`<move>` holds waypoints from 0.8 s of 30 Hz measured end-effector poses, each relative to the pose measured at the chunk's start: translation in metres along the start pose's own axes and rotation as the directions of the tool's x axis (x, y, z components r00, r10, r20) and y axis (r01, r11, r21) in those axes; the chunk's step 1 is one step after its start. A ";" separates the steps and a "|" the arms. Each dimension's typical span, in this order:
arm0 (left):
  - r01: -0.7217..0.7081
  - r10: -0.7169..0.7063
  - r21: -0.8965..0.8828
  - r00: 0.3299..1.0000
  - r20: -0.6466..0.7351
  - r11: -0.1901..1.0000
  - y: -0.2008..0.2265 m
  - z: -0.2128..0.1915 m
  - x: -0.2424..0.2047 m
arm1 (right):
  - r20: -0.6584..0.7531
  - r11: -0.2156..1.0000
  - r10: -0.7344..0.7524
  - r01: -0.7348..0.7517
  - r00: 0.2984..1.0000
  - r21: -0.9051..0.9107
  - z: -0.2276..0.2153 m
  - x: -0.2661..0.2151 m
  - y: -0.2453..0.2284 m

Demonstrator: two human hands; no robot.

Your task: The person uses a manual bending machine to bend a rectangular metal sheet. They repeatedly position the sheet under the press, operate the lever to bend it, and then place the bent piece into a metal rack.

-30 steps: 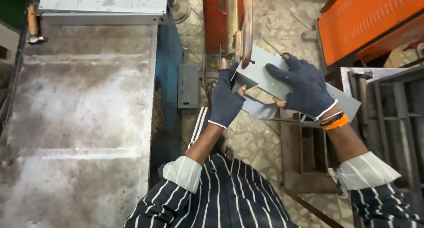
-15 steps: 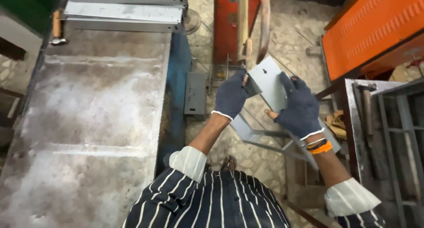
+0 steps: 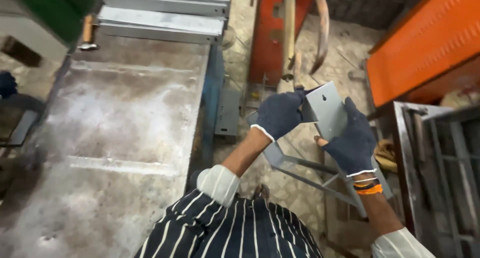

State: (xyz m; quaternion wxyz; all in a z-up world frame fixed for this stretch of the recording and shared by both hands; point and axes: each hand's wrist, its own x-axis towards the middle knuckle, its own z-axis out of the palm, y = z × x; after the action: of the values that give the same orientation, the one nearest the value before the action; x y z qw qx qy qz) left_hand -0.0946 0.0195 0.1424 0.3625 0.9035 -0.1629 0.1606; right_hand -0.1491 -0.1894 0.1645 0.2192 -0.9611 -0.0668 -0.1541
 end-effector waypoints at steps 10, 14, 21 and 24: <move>0.221 -0.246 0.142 0.951 0.188 0.965 -0.097 0.109 -0.141 | -0.137 0.990 -0.075 0.057 0.988 -0.127 -0.015 -0.058 -0.041; 0.366 -0.361 -0.048 0.928 0.091 0.929 -0.145 0.126 -0.171 | -0.089 0.996 -0.038 0.030 0.995 -0.090 -0.028 -0.062 -0.049; 0.241 -0.426 -0.548 0.872 -0.239 0.801 -0.108 0.063 -0.104 | -0.060 0.930 0.027 -0.003 0.998 0.369 -0.098 -0.068 -0.039; 0.046 -0.223 -0.411 0.890 -0.397 0.911 -0.113 0.054 -0.079 | -0.061 0.809 -0.027 0.058 0.998 0.585 -0.114 -0.069 -0.012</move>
State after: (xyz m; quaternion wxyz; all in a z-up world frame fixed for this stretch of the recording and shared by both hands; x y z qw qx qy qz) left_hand -0.1101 0.0723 0.0048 0.5726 0.7632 -0.0423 0.2964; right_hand -0.2469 -0.2329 0.2445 0.5032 -0.8407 -0.1269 -0.1548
